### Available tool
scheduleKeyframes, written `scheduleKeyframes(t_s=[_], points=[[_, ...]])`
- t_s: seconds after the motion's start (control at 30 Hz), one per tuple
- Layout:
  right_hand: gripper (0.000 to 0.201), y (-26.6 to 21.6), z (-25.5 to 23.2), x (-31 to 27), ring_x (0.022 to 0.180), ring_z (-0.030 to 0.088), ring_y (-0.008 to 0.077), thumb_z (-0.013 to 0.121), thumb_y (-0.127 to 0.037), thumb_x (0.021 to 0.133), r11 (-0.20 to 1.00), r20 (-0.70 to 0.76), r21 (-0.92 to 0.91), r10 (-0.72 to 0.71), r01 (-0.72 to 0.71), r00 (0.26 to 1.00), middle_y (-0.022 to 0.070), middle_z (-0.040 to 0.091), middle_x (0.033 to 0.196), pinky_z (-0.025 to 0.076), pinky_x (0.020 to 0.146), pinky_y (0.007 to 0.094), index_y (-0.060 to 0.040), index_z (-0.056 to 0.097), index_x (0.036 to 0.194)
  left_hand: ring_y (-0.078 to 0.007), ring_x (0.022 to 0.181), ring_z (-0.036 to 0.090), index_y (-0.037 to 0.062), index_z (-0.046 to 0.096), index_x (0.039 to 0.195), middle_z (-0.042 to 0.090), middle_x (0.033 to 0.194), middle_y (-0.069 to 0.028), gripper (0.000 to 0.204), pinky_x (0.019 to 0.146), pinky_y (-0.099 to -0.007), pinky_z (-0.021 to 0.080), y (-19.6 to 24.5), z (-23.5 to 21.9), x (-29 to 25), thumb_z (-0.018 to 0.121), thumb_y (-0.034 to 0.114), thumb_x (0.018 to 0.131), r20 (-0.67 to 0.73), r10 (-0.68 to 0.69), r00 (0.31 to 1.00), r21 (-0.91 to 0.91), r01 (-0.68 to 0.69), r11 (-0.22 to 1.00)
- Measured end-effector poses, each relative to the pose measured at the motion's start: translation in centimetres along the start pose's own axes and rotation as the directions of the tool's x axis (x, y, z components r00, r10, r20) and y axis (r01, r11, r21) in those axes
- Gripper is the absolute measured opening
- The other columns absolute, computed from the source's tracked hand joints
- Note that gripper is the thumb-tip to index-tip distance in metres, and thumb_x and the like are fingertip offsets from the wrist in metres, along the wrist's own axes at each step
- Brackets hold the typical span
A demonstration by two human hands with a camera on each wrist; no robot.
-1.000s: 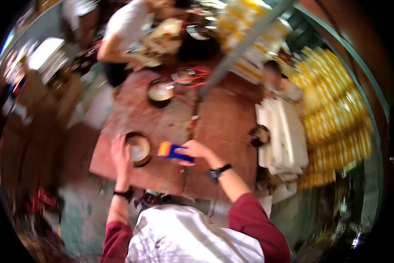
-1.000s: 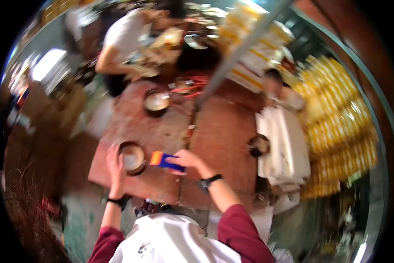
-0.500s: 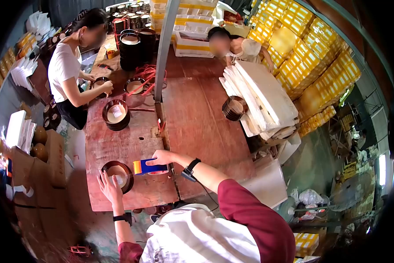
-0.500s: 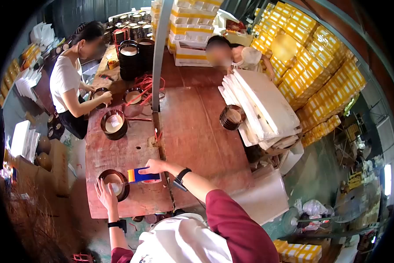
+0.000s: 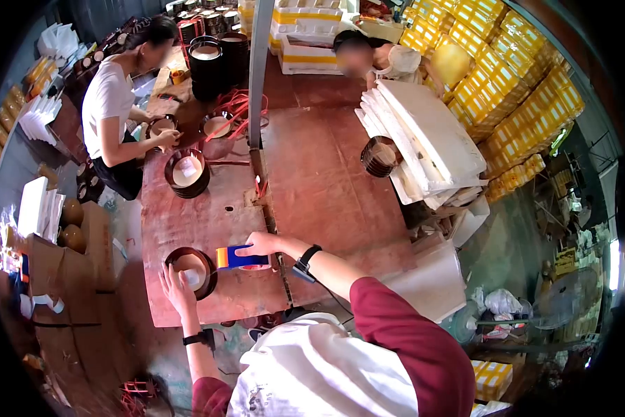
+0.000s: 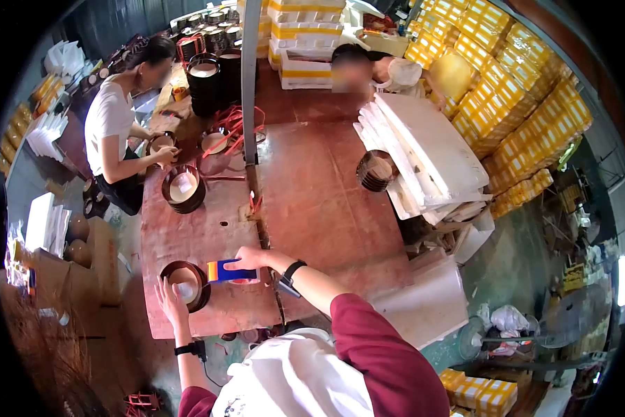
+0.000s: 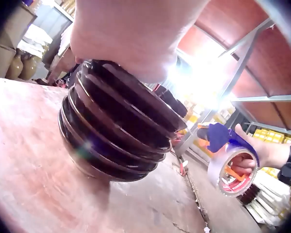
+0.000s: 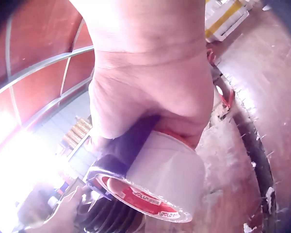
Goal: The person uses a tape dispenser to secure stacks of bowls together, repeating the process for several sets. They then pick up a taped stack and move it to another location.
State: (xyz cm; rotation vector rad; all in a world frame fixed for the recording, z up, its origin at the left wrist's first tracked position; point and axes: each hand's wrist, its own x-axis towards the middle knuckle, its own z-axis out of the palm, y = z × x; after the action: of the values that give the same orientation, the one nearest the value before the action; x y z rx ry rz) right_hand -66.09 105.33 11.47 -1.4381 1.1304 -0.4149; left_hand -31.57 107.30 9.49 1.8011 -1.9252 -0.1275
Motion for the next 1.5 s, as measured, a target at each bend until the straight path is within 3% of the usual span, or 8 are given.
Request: scheduleKeyframes(t_s=[0.1, 0.13, 0.2, 0.3, 0.6, 0.73, 0.93, 1.5], points=[[0.059, 0.1, -0.4, -0.2, 0.054, 0.061, 0.01, 0.065, -0.057, 0.093, 1.0, 0.001, -0.004, 0.009, -0.009, 1.0, 0.0069, 0.069, 0.068, 0.051, 0.051, 0.0285, -0.0001, 0.077, 0.086, -0.0392, 0.142, 0.036, 0.0048, 0.05, 0.143, 0.045, 0.152, -0.0148, 0.048, 0.117, -0.0472, 0.031, -0.3, 0.7, 0.3, 0.053, 0.029, 0.102, -0.031, 0.036, 0.999, 0.036, -0.035, 0.999], [0.053, -3.9, -1.0, -2.4, 0.051, 0.059, 0.0094, 0.064, -0.052, 0.096, 0.961, 0.169, 0.218, 0.135, -0.171, 0.976, 0.0044, 0.068, 0.066, 0.049, 0.048, 0.0274, -0.0004, 0.076, 0.09, -0.0399, 0.14, 0.039, 0.0052, 0.05, 0.143, 0.048, 0.15, -0.016, 0.048, 0.116, -0.0469, 0.033, 0.3, 0.3, 0.2, 0.057, 0.025, 0.1, -0.041, 0.026, 0.999, 0.042, -0.024, 0.999], [0.052, -3.0, -1.1, -1.5, 0.051, 0.059, 0.0086, 0.065, -0.052, 0.095, 0.956, 0.238, 0.259, 0.072, -0.135, 0.969, 0.0045, 0.068, 0.067, 0.048, 0.046, 0.0265, -0.0017, 0.077, 0.093, -0.0395, 0.141, 0.039, 0.0054, 0.049, 0.143, 0.047, 0.15, -0.0166, 0.05, 0.116, -0.0478, 0.033, 1.4, -1.1, 0.4, 0.057, 0.027, 0.099, -0.037, 0.01, 0.999, 0.011, -0.009, 1.0], [0.065, 0.5, -1.1, 0.7, 0.072, 0.065, 0.0101, 0.063, -0.063, 0.091, 0.999, 0.06, -0.036, -0.015, 0.017, 0.998, 0.0048, 0.072, 0.077, 0.054, 0.068, 0.0305, 0.0006, 0.076, 0.092, -0.0376, 0.144, 0.034, 0.0063, 0.042, 0.149, 0.04, 0.157, -0.0126, 0.058, 0.116, -0.049, 0.029, 0.2, 0.1, 0.3, 0.052, 0.037, 0.102, -0.026, 0.013, 1.0, 0.059, -0.011, 0.998], [0.062, -3.3, -3.4, -0.1, 0.065, 0.063, 0.0084, 0.065, -0.059, 0.092, 0.995, 0.24, 0.093, 0.023, -0.046, 0.971, 0.0029, 0.07, 0.074, 0.052, 0.059, 0.028, 0.0027, 0.074, 0.089, -0.036, 0.148, 0.028, 0.008, 0.034, 0.155, 0.032, 0.162, -0.006, 0.067, 0.119, -0.049, 0.023, 0.7, -0.3, 0.4, 0.048, 0.046, 0.102, 0.082, -0.047, 0.996, 0.144, 0.035, 0.989], [0.062, -5.5, -3.7, -0.5, 0.055, 0.06, 0.0123, 0.067, -0.058, 0.091, 0.989, 0.076, -0.121, -0.073, 0.082, 0.994, 0.0043, 0.067, 0.064, 0.049, 0.054, 0.0306, 0.0032, 0.073, 0.081, -0.0345, 0.148, 0.027, 0.008, 0.032, 0.156, 0.033, 0.162, -0.0068, 0.067, 0.12, -0.0489, 0.022, 1.1, -0.5, 0.6, 0.044, 0.047, 0.103, 0.084, -0.069, 0.994, 0.143, 0.057, 0.988], [0.073, -7.2, -5.3, 1.0, 0.06, 0.06, 0.0155, 0.065, -0.068, 0.086, 0.908, 0.112, -0.399, -0.088, 0.126, 0.99, 0.0104, 0.065, 0.063, 0.05, 0.061, 0.036, 0.0044, 0.07, 0.079, -0.0358, 0.148, 0.028, 0.0075, 0.03, 0.156, 0.034, 0.161, -0.0091, 0.066, 0.12, -0.0468, 0.024, 1.1, -0.4, 0.6, 0.044, 0.045, 0.103, 0.064, -0.064, 0.996, 0.159, 0.054, 0.986], [0.059, 3.3, -1.7, 2.4, 0.063, 0.063, 0.0085, 0.07, -0.058, 0.089, 0.985, 0.111, 0.173, 0.009, -0.028, 0.994, 0.0022, 0.069, 0.072, 0.05, 0.056, 0.0268, -0.0001, 0.076, 0.092, -0.0348, 0.15, 0.024, 0.0127, 0.027, 0.158, 0.03, 0.163, -0.0039, 0.07, 0.12, -0.0539, 0.02, 1.3, -0.6, 1.0, 0.051, 0.042, 0.1, 0.112, -0.107, 0.988, 0.171, 0.087, 0.981]])
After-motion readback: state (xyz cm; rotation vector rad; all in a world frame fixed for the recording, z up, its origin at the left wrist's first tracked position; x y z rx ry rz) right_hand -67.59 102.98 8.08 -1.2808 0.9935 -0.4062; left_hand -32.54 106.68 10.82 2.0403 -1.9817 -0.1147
